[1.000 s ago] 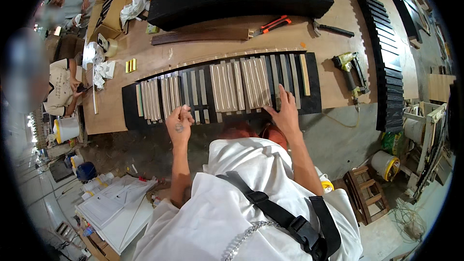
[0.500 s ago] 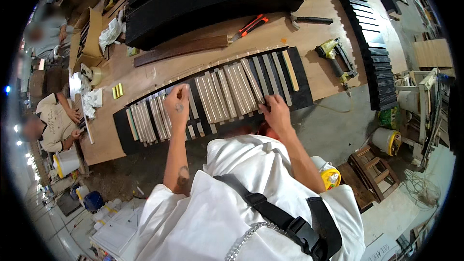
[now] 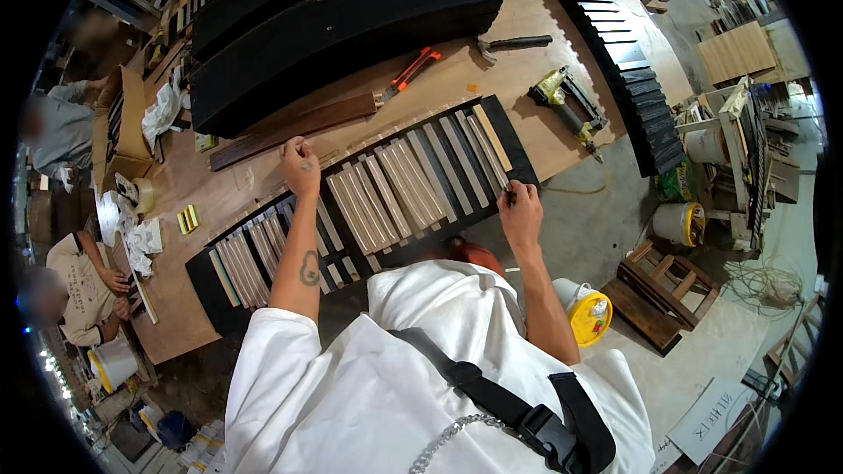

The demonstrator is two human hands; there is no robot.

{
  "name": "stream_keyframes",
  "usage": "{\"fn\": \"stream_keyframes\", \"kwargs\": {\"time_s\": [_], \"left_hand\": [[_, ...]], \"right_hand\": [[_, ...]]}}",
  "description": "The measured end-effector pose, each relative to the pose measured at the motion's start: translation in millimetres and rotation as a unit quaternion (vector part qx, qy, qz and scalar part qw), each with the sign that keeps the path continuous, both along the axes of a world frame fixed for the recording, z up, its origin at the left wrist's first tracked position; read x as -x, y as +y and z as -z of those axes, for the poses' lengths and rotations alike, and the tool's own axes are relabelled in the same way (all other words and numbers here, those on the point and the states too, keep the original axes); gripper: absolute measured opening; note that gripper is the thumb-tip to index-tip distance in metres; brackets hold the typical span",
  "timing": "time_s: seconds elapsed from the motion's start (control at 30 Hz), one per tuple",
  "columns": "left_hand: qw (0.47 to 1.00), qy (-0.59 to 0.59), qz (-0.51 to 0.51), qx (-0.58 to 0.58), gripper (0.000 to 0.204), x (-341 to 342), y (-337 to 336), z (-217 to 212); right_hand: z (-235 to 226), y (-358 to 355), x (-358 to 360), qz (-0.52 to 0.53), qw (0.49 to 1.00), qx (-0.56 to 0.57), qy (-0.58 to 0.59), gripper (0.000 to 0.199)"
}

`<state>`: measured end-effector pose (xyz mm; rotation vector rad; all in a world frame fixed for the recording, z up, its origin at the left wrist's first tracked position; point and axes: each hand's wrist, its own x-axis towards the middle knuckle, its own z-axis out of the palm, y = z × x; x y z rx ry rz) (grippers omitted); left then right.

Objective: The person assembles a furniture component by hammering small wooden strips into place along the edge of a black panel and then arranging a series of light-colored slats onto the panel's surface.

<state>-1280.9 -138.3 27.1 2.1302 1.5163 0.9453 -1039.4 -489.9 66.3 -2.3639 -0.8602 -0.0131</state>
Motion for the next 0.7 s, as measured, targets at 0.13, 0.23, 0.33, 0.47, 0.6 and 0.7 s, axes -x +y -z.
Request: {"fn": "stream_keyframes", "kwargs": {"time_s": [0.13, 0.23, 0.33, 0.47, 0.6, 0.7], "left_hand": [[0.997, -0.001, -0.053, 0.059, 0.026, 4.9, 6.7, 6.4], [0.993, -0.001, -0.058, 0.101, 0.033, 4.5, 4.4, 0.3], [0.999, 0.038, -0.023, 0.021, 0.038, 15.7, 14.2, 15.3], [0.996, 0.062, 0.004, 0.069, 0.034, 0.9, 4.3, 0.8], [0.994, 0.015, 0.008, 0.111, 0.028, 17.9, 12.7, 14.5], [0.991, 0.004, 0.006, 0.133, 0.024, 5.3, 4.7, -2.5]], "right_hand": [[10.2, 5.8, -3.7, 0.012, 0.999, 0.006, 0.030, 0.023], [11.5, 10.3, -6.6, 0.019, 0.998, -0.027, 0.054, 0.026], [8.2, 14.1, -8.9, 0.020, 0.992, -0.069, 0.104, 0.028], [15.2, 11.1, -17.6, -0.003, 0.992, -0.093, 0.087, 0.032], [-21.6, 19.3, 5.8, -0.017, 0.993, -0.065, 0.095, 0.034], [-18.7, 14.8, 31.3, -0.136, 0.986, -0.063, 0.067, 0.036]]}}
